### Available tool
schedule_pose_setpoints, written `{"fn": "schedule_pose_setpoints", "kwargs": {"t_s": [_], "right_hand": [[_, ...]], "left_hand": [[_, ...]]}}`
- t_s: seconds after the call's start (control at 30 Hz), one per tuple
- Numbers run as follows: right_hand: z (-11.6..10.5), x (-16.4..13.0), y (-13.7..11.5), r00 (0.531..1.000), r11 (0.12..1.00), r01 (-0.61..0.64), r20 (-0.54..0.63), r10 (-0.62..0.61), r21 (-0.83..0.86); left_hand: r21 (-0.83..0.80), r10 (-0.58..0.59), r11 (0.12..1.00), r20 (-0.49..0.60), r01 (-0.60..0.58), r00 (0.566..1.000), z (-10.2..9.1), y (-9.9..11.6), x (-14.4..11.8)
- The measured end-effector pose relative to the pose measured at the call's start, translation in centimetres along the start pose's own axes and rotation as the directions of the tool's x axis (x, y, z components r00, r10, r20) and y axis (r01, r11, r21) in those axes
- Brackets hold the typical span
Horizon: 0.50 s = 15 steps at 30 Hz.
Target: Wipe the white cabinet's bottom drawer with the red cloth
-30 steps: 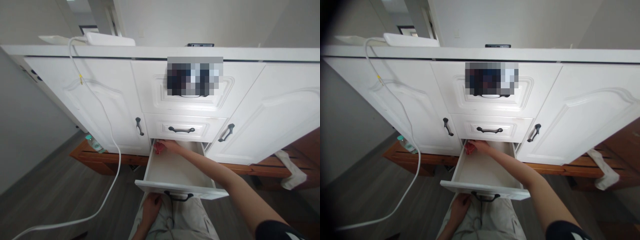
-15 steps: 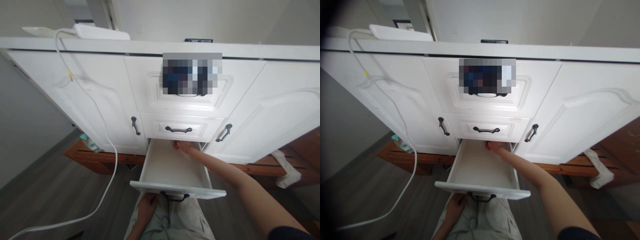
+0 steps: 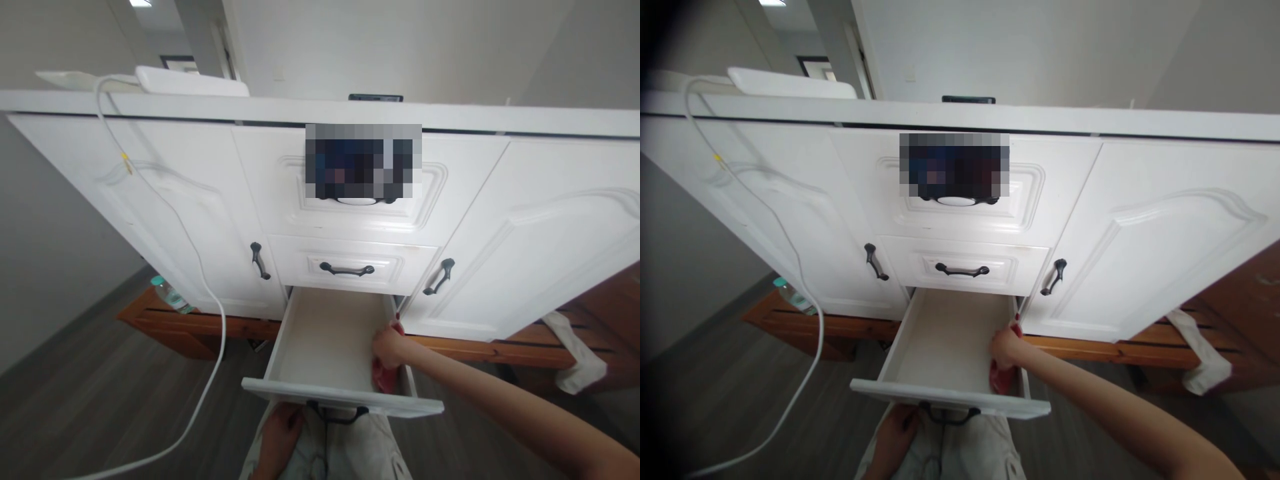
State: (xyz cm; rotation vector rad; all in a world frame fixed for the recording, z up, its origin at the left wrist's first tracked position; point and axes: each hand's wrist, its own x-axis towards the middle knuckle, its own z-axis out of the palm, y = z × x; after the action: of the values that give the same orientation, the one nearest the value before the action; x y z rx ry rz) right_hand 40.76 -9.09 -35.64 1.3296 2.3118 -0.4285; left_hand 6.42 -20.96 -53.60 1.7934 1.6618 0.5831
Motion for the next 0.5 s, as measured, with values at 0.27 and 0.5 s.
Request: {"fn": "schedule_pose_setpoints", "kwargs": {"t_s": [0.27,0.5], "right_hand": [[-1.0,-2.5,-2.1,0.967,0.995,0.097,0.240,-0.087,-0.029],[-3.2,-3.8,0.3,0.994,0.969,0.111,-0.036,-0.105,0.222]], "left_hand": [[0.011,0.003,1.000,-0.005,-0.003,1.000,-0.4,0.9,-0.2],[0.014,0.008,1.000,-0.021,-0.007,1.000,-0.1,0.3,-0.1]]}}
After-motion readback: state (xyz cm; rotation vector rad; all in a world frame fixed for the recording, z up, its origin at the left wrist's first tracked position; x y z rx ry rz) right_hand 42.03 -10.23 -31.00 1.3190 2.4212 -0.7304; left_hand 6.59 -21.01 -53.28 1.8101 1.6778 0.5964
